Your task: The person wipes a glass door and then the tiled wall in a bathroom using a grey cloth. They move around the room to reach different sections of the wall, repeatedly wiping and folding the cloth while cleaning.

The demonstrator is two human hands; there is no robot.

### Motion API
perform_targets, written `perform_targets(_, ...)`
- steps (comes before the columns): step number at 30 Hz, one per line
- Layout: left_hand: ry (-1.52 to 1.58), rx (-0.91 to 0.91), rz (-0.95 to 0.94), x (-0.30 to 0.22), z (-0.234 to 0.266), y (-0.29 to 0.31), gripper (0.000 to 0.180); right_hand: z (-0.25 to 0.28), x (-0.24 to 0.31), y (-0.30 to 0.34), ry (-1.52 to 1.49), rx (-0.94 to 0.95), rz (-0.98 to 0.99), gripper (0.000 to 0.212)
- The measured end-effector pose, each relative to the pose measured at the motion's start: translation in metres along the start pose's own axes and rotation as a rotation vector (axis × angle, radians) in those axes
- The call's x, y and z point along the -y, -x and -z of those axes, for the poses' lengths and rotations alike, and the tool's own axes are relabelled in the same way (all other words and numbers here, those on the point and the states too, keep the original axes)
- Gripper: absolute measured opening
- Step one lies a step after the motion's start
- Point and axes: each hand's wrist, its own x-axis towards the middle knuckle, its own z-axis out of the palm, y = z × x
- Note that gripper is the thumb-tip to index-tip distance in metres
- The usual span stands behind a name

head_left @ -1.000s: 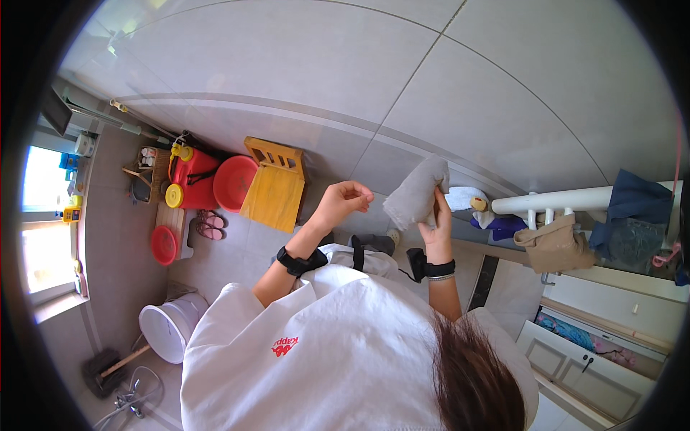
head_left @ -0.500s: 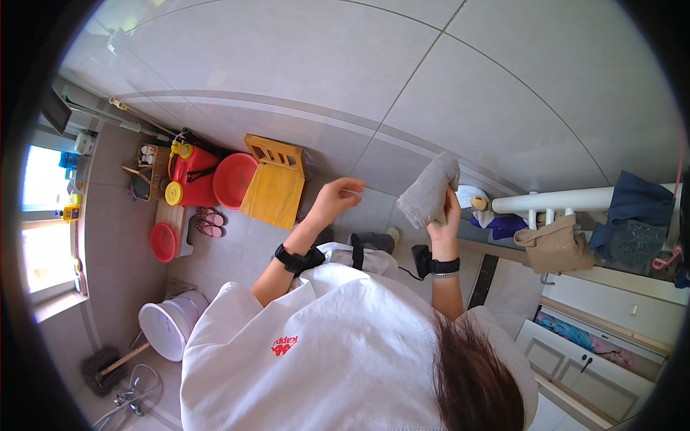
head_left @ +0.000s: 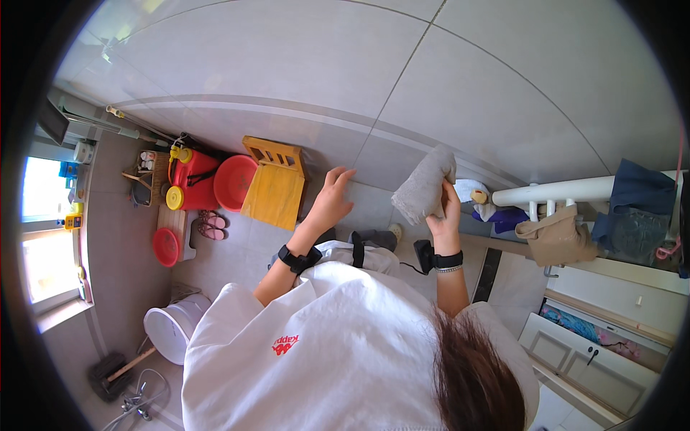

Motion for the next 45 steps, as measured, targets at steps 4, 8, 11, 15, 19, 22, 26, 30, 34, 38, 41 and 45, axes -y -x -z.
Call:
perform_targets(4, -0.169, 0.009, -0.093, -0.005, 0.003, -0.004, 0.066, -0.003, -0.002, 0.001, 0.027, -0.014, 0.004, 0.022)
perform_targets(8, 0.071, 0.15, 0.128, -0.011, 0.008, -0.006, 0.067, -0.002, -0.005, 0.001, 0.06, -0.062, 0.011, 0.022)
perform_targets(11, -0.026, -0.077, -0.075, -0.017, 0.001, -0.002, 0.059, -0.002, -0.008, 0.004, 0.054, -0.022, -0.009, 0.022)
perform_targets(15, 0.148, 0.074, -0.063, -0.019, 0.001, -0.003, 0.05, -0.006, -0.013, 0.011, 0.115, 0.004, -0.059, 0.028)
perform_targets(19, 0.553, 0.205, 0.086, -0.028, 0.001, -0.006, 0.047, -0.02, -0.025, 0.016, 0.327, 0.021, 0.024, 0.035)
perform_targets(22, 0.426, 0.003, -0.102, -0.042, -0.001, -0.006, 0.039, -0.03, -0.038, 0.018, 0.494, 0.034, 0.152, 0.038)
perform_targets(26, 0.129, -0.162, -0.265, -0.056, 0.006, -0.006, 0.026, -0.033, -0.047, 0.021, 0.616, 0.097, 0.203, 0.041)
perform_targets(30, -0.084, -0.21, -0.275, -0.061, 0.005, -0.005, 0.016, -0.031, -0.059, 0.022, 0.763, 0.153, 0.276, 0.041)
perform_targets(34, -0.138, -0.223, -0.287, -0.056, 0.006, -0.007, 0.013, -0.03, -0.068, 0.021, 0.853, 0.16, 0.365, 0.042)
perform_targets(38, -0.189, -0.206, -0.319, -0.051, 0.006, -0.007, 0.01, -0.027, -0.071, 0.021, 0.859, 0.132, 0.37, 0.041)
perform_targets(41, -0.138, -0.182, -0.276, -0.049, 0.006, -0.006, 0.008, -0.025, -0.07, 0.02, 0.87, 0.087, 0.371, 0.041)
perform_targets(45, -0.074, -0.208, -0.193, -0.043, 0.01, -0.005, 0.006, -0.02, -0.062, 0.017, 0.812, 0.027, 0.347, 0.041)
